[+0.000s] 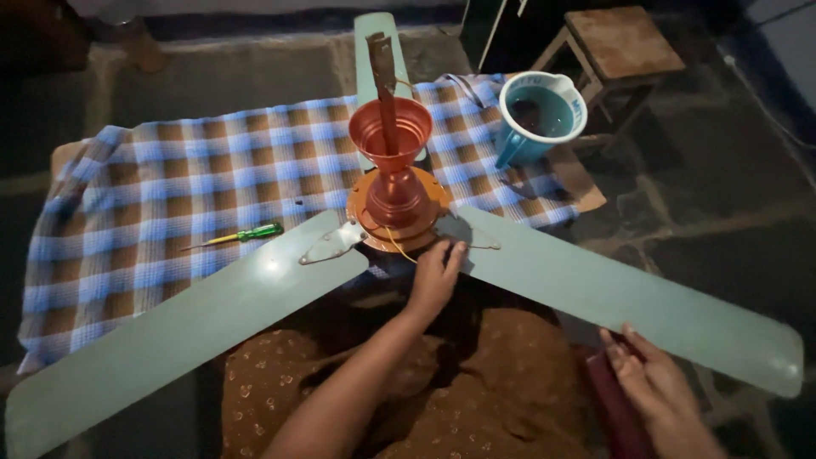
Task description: The person attaches three fan blades to a ceiling fan motor housing using a screwdriver. They secure each blade with screws and then handle the pull chain.
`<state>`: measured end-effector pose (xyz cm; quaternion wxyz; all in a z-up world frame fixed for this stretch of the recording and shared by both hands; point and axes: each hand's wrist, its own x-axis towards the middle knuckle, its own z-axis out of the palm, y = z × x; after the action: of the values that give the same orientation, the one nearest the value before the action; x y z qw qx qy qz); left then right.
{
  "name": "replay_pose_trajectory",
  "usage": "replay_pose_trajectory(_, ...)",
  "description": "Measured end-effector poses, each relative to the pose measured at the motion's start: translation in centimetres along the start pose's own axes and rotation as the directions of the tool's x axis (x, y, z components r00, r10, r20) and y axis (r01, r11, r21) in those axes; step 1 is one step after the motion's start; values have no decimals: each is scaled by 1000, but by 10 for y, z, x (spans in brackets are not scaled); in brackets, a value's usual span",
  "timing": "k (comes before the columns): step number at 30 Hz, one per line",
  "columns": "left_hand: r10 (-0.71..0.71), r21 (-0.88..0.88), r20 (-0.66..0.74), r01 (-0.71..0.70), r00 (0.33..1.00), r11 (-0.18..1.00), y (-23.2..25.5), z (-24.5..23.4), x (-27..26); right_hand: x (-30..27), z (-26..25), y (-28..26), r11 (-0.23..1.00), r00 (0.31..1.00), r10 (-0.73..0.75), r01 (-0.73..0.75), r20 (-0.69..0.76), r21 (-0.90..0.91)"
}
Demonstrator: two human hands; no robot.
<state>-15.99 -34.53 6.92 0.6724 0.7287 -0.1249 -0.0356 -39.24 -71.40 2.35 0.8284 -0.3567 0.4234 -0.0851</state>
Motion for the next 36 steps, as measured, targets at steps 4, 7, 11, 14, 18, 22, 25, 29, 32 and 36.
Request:
replay_pose_trajectory(4, 107, -12, -51, -107, 993, 994, -2, -2, -2, -55, 20, 34, 998, 997, -55, 57, -62, 35)
replay_pose_trajectory(7, 147, 63, -64, -143, 987, 988, -5, -4, -5, -95, 41, 42, 833, 762, 184, -456, 621, 314)
replay_pose_trajectory(11, 124, 97, -46, -119, 991, 988, -9, -7, -7, -132, 72, 54, 994, 990, 65, -53, 125, -99)
replay_pose_trajectory(14, 150, 123, -46, -144, 988, 982, -11, -8, -7, -157, 87, 51, 943, 891, 265, -159, 369, -293)
replay_pose_trajectory(18, 190, 190, -78, -173, 979, 967, -11, -7, -6, -157, 126, 47, 826, 898, 371, -203, 236, -526)
replay_pose_trajectory(22, 43, 115, -20, -40, 999, 993, -6, -9, -7, -145, 181, 27, 704, 891, 78, 269, 447, -657)
replay_pose_trajectory(25, 87, 30, -24, -86, 996, 996, -3, -11, -9, -137, 228, 24, 340, 809, -211, 586, 548, -735)
replay_pose_trajectory(29, 55, 17, -16, -54, 998, 998, -5, -8, -10, -119, 282, 33, -87, 426, -410, 862, 806, -500)
replay_pose_trajectory(32, 108, 78, -25, -106, 994, 991, -7, -4, -11, -103, 305, 43, -166, 388, -319, 875, 865, -454)
replay_pose_trajectory(36, -15, -13, 2, 15, 1000, 1000, -4, -3, -13, -84, 313, 63, -188, 395, -340, 860, 853, -473)
